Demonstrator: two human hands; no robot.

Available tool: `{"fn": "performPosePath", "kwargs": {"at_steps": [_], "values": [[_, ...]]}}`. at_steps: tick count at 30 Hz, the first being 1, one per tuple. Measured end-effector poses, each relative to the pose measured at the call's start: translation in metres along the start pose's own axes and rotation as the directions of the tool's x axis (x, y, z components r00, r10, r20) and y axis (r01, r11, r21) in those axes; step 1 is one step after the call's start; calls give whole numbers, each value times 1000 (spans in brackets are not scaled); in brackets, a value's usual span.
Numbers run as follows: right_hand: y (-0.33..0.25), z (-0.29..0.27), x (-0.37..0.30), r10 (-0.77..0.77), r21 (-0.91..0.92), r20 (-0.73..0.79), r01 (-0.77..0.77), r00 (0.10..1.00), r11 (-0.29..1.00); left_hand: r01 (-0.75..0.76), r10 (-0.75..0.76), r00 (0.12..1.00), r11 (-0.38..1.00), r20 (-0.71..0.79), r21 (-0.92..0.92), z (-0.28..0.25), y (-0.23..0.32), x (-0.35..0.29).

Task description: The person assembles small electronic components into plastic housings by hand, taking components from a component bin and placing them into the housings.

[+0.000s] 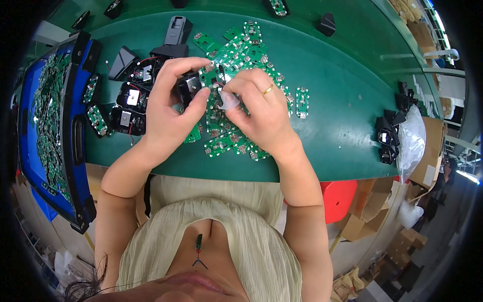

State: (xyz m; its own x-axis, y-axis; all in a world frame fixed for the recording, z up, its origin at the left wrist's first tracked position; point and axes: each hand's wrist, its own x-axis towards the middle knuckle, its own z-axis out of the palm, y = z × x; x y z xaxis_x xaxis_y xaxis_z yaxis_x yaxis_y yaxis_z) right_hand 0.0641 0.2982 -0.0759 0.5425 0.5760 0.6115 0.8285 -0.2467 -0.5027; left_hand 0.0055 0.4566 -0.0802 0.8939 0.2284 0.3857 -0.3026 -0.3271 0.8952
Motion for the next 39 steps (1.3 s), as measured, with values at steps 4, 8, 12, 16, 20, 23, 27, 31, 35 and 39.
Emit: {"fn": "performPosePath", "kwargs": {"at_steps": [4,8,12,16,20,23,27,31,35,39], "values": [[-4,2,0,4,-46,-4,-4,1000,999,-90,96,995,985,-35,148,1,7,-1],[-5,5,0,-2,-66,-27,1,1000,998,-123,126,992,966,-1,229,-1,7,-3],[-6,4,-1,39,-51,-34,-41,999,998,-171,173,985,952,15,252,0,8,-5],[-6,4,0,35,-53,-25,-36,999,998,-140,138,990,961,23,238,0,9,-5],[-5,5,0,33,-62,-15,-34,999,997,-218,226,974,929,7,297,1,4,-4],[-7,4,-1,71,-48,-9,-71,997,996,-209,217,976,932,8,297,2,5,-5],[-12,3,0,171,39,22,-171,985,984,-223,233,972,922,5,316,3,3,-6],[-16,1,1,231,42,24,-232,973,972,-220,231,973,925,0,311,5,3,-6],[-15,4,-2,251,30,16,-251,968,967,-224,236,972,921,0,320,6,3,-6],[-15,7,-3,201,-51,14,-200,980,979,-239,254,967,905,3,353,5,3,-8]]}}
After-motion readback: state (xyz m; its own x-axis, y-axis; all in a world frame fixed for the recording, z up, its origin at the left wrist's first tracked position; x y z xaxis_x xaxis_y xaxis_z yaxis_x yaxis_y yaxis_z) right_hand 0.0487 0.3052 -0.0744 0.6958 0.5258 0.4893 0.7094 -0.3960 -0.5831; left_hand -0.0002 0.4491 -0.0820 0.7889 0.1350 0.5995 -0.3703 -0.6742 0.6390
